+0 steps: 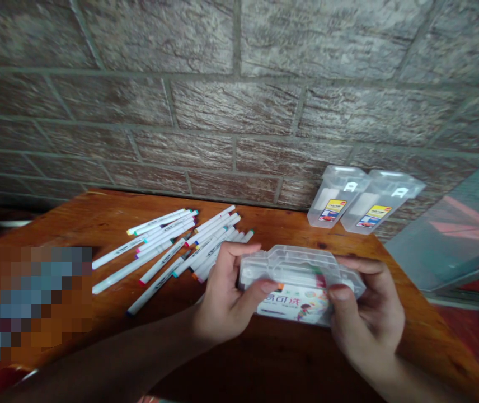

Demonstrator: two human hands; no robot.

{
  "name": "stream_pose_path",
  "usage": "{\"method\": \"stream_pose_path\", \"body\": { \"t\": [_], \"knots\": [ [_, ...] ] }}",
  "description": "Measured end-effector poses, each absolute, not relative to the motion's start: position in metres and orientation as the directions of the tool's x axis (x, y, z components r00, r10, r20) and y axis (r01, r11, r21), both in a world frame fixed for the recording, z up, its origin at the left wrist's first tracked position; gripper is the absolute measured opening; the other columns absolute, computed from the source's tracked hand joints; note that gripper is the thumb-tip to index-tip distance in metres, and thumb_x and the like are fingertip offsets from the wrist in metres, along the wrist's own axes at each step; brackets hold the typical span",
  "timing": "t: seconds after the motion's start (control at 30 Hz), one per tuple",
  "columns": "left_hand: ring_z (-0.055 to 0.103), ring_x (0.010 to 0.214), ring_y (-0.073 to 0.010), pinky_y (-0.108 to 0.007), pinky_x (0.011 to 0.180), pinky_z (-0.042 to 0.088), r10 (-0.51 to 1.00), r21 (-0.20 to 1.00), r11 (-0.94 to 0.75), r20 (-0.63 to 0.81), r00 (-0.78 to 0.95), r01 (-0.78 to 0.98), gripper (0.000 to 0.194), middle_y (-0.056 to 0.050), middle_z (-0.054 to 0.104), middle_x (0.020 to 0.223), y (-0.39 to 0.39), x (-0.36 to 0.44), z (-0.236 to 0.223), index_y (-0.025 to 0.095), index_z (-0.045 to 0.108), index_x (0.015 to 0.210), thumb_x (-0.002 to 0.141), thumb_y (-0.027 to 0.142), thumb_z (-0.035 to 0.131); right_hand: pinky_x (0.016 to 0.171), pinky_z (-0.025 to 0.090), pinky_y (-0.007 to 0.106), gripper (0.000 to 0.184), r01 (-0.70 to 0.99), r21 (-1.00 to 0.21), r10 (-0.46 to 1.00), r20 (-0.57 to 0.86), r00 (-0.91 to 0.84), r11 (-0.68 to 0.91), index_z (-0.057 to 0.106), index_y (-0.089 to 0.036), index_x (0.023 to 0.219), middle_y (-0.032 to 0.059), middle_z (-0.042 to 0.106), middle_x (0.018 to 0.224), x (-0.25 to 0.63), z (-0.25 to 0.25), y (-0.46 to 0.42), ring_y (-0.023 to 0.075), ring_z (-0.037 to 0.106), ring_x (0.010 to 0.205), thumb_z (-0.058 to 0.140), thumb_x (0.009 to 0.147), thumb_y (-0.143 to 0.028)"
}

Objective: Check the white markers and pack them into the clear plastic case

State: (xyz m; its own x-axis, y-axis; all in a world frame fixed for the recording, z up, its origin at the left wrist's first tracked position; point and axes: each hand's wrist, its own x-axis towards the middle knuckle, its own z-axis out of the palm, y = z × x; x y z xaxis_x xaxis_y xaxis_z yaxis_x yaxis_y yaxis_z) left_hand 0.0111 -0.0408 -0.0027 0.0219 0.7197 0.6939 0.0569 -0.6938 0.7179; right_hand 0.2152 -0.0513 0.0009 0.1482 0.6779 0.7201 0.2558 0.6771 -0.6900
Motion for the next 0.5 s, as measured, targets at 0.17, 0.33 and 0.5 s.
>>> {"method": "stream_pose_path", "body": {
  "t": [0.17,0.33,0.5],
  "knots": [
    [0.062,0.070,-0.0163,-0.029,0.067,0.050,0.731,0.727,-0.680,0.682,0.019,0.090,0.036,0.001,0.065,0.088,-0.0410,0.0091,-0.0057,0.026,0.052,0.124,0.095,0.034,0.072,0.060,0.054,0.029,0.025,0.267,-0.681,0.678,0.725,0.120,0.682,0.066,-0.025,0.117,0.0045,0.070,0.093,0.2171,0.0042,-0.0497,0.0192,0.067,0.072,0.072,0.097,-0.038],
    [0.062,0.074,-0.0150,-0.026,0.069,0.051,0.720,0.705,-0.691,0.692,0.057,0.163,0.038,-0.001,0.066,0.097,-0.0404,0.0032,-0.0076,0.026,0.054,0.128,0.094,0.027,0.071,0.062,0.054,0.027,0.025,0.267,-0.689,0.694,0.714,0.090,0.674,0.064,-0.025,0.117,0.0033,0.068,0.092,0.2178,0.0038,-0.0480,0.0179,0.066,0.072,0.070,0.098,-0.040],
    [0.066,0.080,-0.0159,-0.026,0.072,0.052,0.721,0.716,-0.690,0.692,0.026,0.106,0.032,-0.001,0.067,0.096,-0.0394,0.0074,-0.0036,0.026,0.055,0.124,0.096,0.024,0.068,0.061,0.054,0.025,0.023,0.238,-0.713,0.715,0.693,0.095,0.659,0.064,-0.026,0.113,0.0019,0.068,0.091,0.2175,0.0043,-0.0483,0.0169,0.066,0.071,0.071,0.097,-0.041]
  ]
}}
